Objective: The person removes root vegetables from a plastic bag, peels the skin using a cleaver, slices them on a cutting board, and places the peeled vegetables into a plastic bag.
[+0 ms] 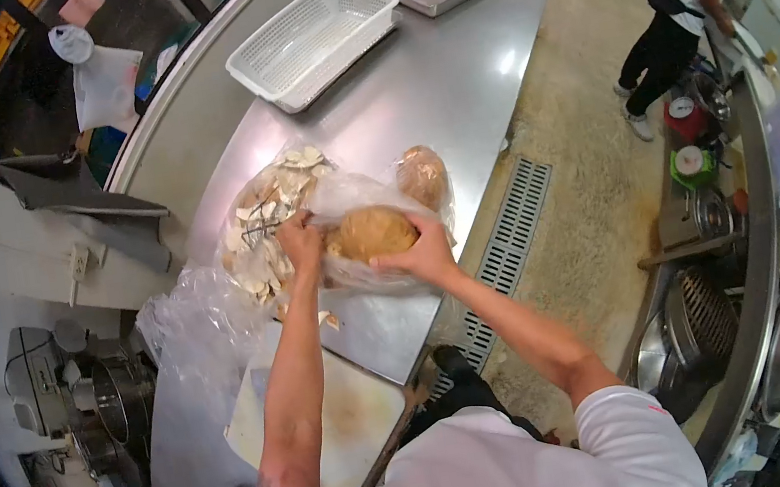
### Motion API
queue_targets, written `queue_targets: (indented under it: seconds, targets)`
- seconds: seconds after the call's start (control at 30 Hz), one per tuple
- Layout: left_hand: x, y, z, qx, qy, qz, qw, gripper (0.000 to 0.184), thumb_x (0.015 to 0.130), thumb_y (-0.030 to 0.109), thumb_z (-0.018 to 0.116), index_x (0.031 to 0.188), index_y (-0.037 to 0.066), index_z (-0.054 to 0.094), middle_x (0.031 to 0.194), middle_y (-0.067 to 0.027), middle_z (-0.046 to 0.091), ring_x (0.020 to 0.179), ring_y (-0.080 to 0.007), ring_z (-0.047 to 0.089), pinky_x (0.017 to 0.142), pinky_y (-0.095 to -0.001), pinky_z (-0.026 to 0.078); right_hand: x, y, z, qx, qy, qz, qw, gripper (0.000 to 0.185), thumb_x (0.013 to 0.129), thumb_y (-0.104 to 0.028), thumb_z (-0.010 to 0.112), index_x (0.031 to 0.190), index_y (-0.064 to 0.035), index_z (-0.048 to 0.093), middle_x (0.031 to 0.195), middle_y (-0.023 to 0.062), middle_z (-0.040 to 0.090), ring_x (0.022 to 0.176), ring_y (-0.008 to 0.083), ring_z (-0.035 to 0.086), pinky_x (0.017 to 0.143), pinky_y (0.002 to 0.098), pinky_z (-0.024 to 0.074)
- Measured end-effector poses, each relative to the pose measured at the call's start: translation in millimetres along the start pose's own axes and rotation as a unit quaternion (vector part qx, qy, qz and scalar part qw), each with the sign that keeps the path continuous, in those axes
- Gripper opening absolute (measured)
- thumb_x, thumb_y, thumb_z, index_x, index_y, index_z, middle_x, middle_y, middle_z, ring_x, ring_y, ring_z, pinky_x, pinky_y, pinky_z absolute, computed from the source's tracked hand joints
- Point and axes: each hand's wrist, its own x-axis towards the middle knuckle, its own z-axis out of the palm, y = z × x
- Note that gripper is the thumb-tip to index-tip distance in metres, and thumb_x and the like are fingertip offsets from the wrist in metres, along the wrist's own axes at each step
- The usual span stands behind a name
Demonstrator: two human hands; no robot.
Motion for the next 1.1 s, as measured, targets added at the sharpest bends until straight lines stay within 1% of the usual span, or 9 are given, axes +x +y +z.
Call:
queue_targets:
  seconds: [0.03, 0.1, 0.13, 0.2, 0.3, 0.6, 0.8, 1.0, 1.1]
  targets:
    - [-1.3, -14.0, 3.8, 0.003, 0.001, -0.009, 1.0, 0.029, 0.072, 0.002, 0.066, 0.098, 0.001, 0.078, 0.091, -0.0197, 0.076, 0.088, -0.0357, 0.074, 0.079, -0.042, 0.056, -1.1, -0.8, 1.5, 0.001, -0.008, 0.005, 1.0, 0.078, 0.07, -0.026, 0.092, 0.138, -0.0045, 0.06, 0.128, 0.0114, 0.069, 0.112, 0.0258, 0.069, 0.101, 0.0387, 0.0525]
    - [-2.2, -38.3, 8.3, 0.01, 0.13, 0.119, 0.984, 0.034, 0.07, -0.001, 0.064, 0.101, 0.001, 0.078, 0.097, -0.0224, 0.075, 0.084, -0.033, 0.074, 0.077, -0.0399, 0.056, 2.5, -5.9, 1.0, 0.29, 0.008, 0.109, 0.951, 0.074, 0.079, -0.032, 0.086, 0.142, -0.0077, 0.056, 0.135, 0.0121, 0.065, 0.12, 0.0284, 0.065, 0.106, 0.0428, 0.0507]
    - [-5.3, -35.6, -0.5, 0.013, 0.136, 0.114, 0.984, 0.034, 0.07, -0.001, 0.064, 0.101, 0.001, 0.078, 0.097, -0.0224, 0.075, 0.084, -0.033, 0.074, 0.077, -0.0399, 0.056, 0.6, -15.5, 2.4, 0.289, 0.0, 0.11, 0.951, 0.074, 0.079, -0.032, 0.086, 0.142, -0.0077, 0.056, 0.135, 0.0121, 0.065, 0.12, 0.0284, 0.065, 0.106, 0.0428, 0.0507]
    - [-15.8, -30.4, -15.8, 0.036, 0.044, 0.057, 0.997, 0.038, 0.071, -0.004, 0.063, 0.106, 0.001, 0.077, 0.107, -0.0221, 0.075, 0.094, -0.0314, 0.074, 0.087, -0.0387, 0.057, -5.7, -35.5, 1.0, 0.591, 0.035, 0.155, 0.791, 0.074, 0.087, -0.04, 0.078, 0.148, -0.0107, 0.048, 0.144, 0.0127, 0.057, 0.13, 0.0301, 0.058, 0.11, 0.046, 0.0485]
    - [-22.7, -47.6, -25.4, -0.027, -0.069, 0.083, 0.994, 0.046, 0.069, -0.007, 0.064, 0.113, 0.001, 0.076, 0.115, -0.0216, 0.074, 0.106, -0.0332, 0.072, 0.098, -0.0385, 0.055, -13.7, -49.4, -14.4, 0.632, -0.036, 0.157, 0.758, 0.08, 0.09, -0.046, 0.074, 0.153, -0.012, 0.04, 0.153, 0.0116, 0.048, 0.14, 0.0281, 0.048, 0.116, 0.0461, 0.0425]
    - [-102.1, 0.8, -120.7, -0.079, -0.173, 0.247, 0.95, 0.049, 0.079, -0.002, 0.074, 0.127, 0.007, 0.071, 0.14, -0.0133, 0.064, 0.131, -0.0332, 0.059, 0.111, -0.0409, 0.047, -78.6, 0.5, -8.7, 0.506, -0.097, 0.147, 0.844, 0.086, 0.087, -0.043, 0.079, 0.154, -0.0084, 0.038, 0.154, 0.0131, 0.048, 0.141, 0.0331, 0.047, 0.118, 0.0531, 0.0395]
    - [-216.2, -13.7, -212.2, -0.071, -0.001, 0.194, 0.978, 0.046, 0.082, 0.0, 0.075, 0.128, 0.004, 0.07, 0.136, -0.0172, 0.066, 0.135, -0.0334, 0.057, 0.111, -0.0416, 0.048, -115.3, -11.5, -8.3, 0.431, -0.047, 0.16, 0.887, 0.084, 0.085, -0.04, 0.078, 0.153, -0.0074, 0.041, 0.148, 0.0133, 0.054, 0.137, 0.0315, 0.053, 0.116, 0.0518, 0.0418]
    - [-287.0, -15.8, -205.7, -0.093, -0.045, 0.084, 0.991, 0.062, 0.082, 0.01, 0.081, 0.139, -0.001, 0.06, 0.143, -0.0229, 0.059, 0.138, -0.0371, 0.053, 0.115, -0.0427, 0.042, -99.8, 5.2, -14.6, 0.348, 0.092, 0.118, 0.926, 0.09, 0.082, -0.029, 0.077, 0.159, -0.014, 0.032, 0.152, 0.0151, 0.045, 0.14, 0.0327, 0.046, 0.114, 0.0487, 0.0447]
    - [-271.8, 3.5, -186.7, -0.092, -0.073, 0.127, 0.985, 0.069, 0.083, 0.015, 0.082, 0.145, 0.002, 0.054, 0.146, -0.0224, 0.057, 0.139, -0.0369, 0.051, 0.115, -0.0412, 0.042, -76.4, 12.7, -17.3, 0.374, 0.084, 0.124, 0.915, 0.081, 0.084, -0.035, 0.076, 0.153, -0.0095, 0.042, 0.146, 0.0137, 0.054, 0.134, 0.0323, 0.054, 0.111, 0.0512, 0.0468]
